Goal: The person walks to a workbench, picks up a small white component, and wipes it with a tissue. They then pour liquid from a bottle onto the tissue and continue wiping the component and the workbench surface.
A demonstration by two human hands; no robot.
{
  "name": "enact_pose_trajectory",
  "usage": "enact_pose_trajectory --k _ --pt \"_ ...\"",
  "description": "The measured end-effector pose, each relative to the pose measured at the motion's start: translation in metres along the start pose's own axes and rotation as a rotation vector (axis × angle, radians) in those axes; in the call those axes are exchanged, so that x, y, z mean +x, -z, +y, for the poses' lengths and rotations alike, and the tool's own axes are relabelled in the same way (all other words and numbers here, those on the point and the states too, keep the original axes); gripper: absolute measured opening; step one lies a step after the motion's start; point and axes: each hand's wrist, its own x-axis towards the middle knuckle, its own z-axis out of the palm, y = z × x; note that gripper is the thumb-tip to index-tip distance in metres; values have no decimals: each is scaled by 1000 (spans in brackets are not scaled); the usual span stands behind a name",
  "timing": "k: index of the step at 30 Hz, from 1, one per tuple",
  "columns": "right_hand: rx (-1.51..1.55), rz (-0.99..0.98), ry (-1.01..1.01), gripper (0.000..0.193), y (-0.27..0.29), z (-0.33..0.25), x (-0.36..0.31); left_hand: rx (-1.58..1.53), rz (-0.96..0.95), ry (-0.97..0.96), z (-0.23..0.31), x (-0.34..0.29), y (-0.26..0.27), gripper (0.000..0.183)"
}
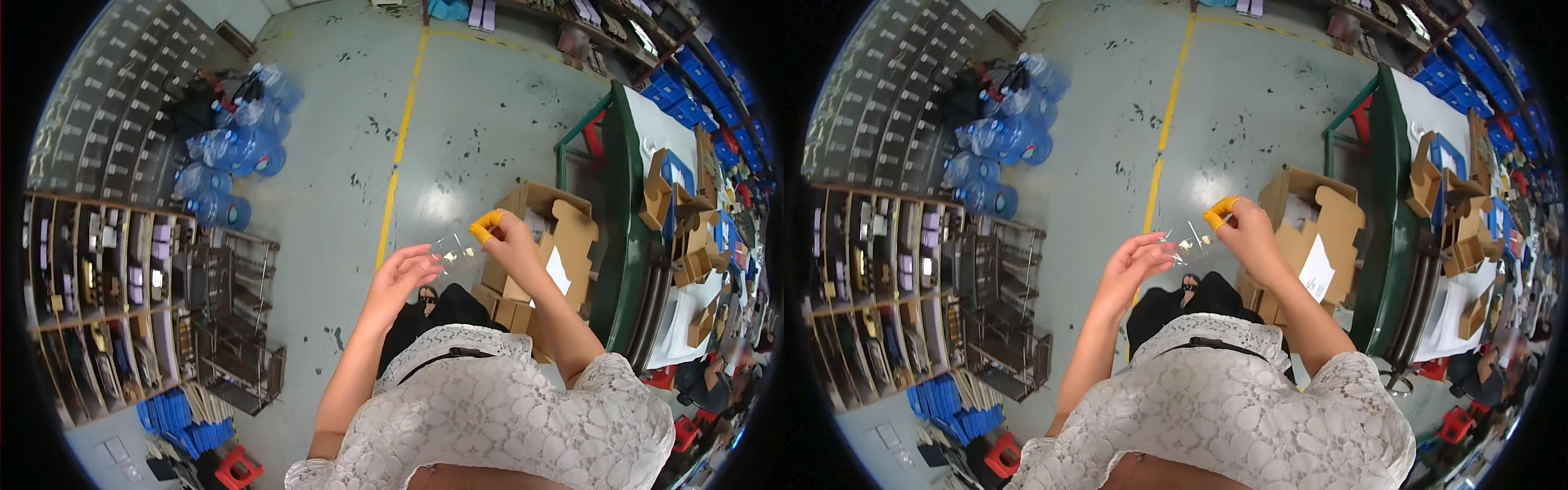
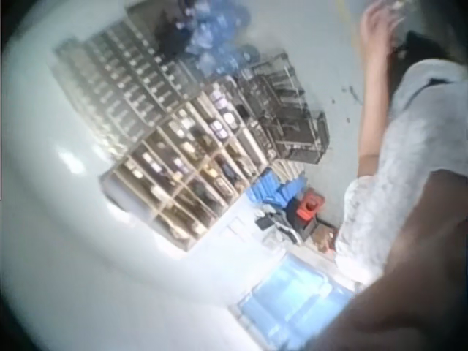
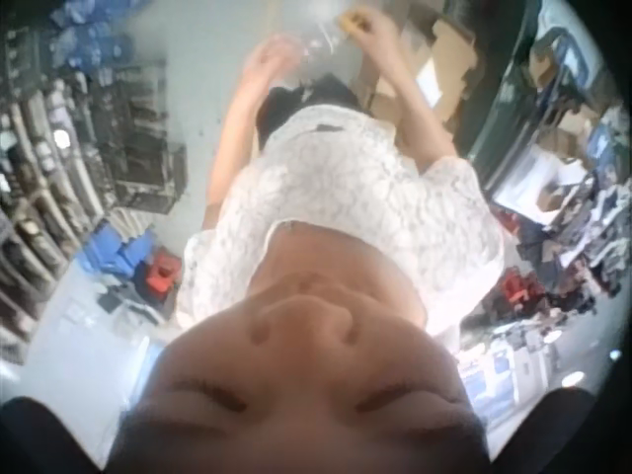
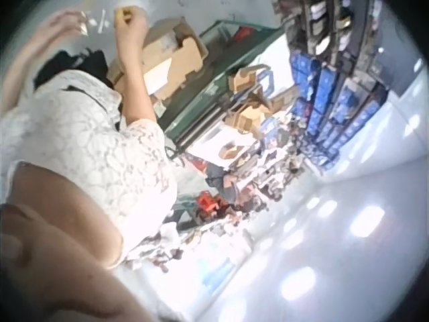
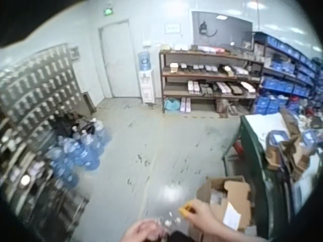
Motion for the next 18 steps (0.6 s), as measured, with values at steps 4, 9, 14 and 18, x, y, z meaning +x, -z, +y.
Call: enact_pose_trajectory --k 4,9,14,18 --pt "-313 176 167 12 -1 -30 81 141 -16 -17 49 95 5 27" --pt "-283 280 83 13 10 -48 201 200 -149 -60 107 234 12 23" --pt "-79 385 10 13 52 -54 309 361 -285 -70 168 373 -11 28" --pt "91 510 -38 15 92 -55 373 356 -376 -82 200 464 -44 36"
